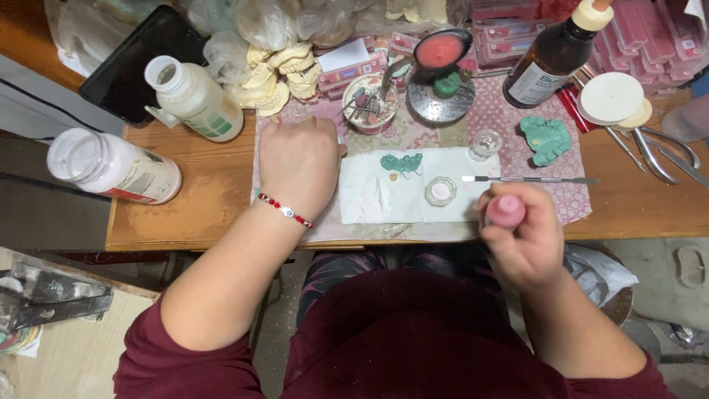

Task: The person mixes a white powder from a jar with a small amount of pink liquid in a glass container using a metal spatula. They then add a clear liquid from a dropper bottle and continue to stir the mixture.

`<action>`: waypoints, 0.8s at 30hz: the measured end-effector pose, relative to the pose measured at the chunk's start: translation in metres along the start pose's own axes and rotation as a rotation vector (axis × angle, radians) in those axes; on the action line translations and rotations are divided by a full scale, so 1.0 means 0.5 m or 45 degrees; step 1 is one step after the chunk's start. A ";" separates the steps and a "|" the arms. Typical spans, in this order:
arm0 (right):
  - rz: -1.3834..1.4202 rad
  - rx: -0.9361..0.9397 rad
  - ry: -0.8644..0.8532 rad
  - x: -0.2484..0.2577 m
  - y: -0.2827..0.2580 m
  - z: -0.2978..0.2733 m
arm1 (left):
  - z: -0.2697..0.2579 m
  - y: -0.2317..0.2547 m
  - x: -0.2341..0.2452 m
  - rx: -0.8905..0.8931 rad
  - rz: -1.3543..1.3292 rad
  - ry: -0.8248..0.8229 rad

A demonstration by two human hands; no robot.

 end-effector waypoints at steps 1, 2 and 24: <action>-0.003 -0.004 0.004 0.005 0.007 0.006 | 0.004 -0.001 -0.017 -0.006 -0.003 -0.001; 0.050 0.033 0.024 0.011 0.014 0.011 | 0.009 -0.001 -0.037 -0.016 -0.027 -0.048; 0.319 -0.290 -0.002 0.031 0.028 0.040 | -0.052 0.216 0.047 -0.264 -0.979 0.171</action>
Point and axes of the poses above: each hand's wrist, its own z-axis towards the middle knuckle, its own x-axis out of the back of the hand, y = z × x, the point moved 3 cm from there along z, towards the middle knuckle, and after that the axes turned 15 degrees about -y, right-handed, at the moved point
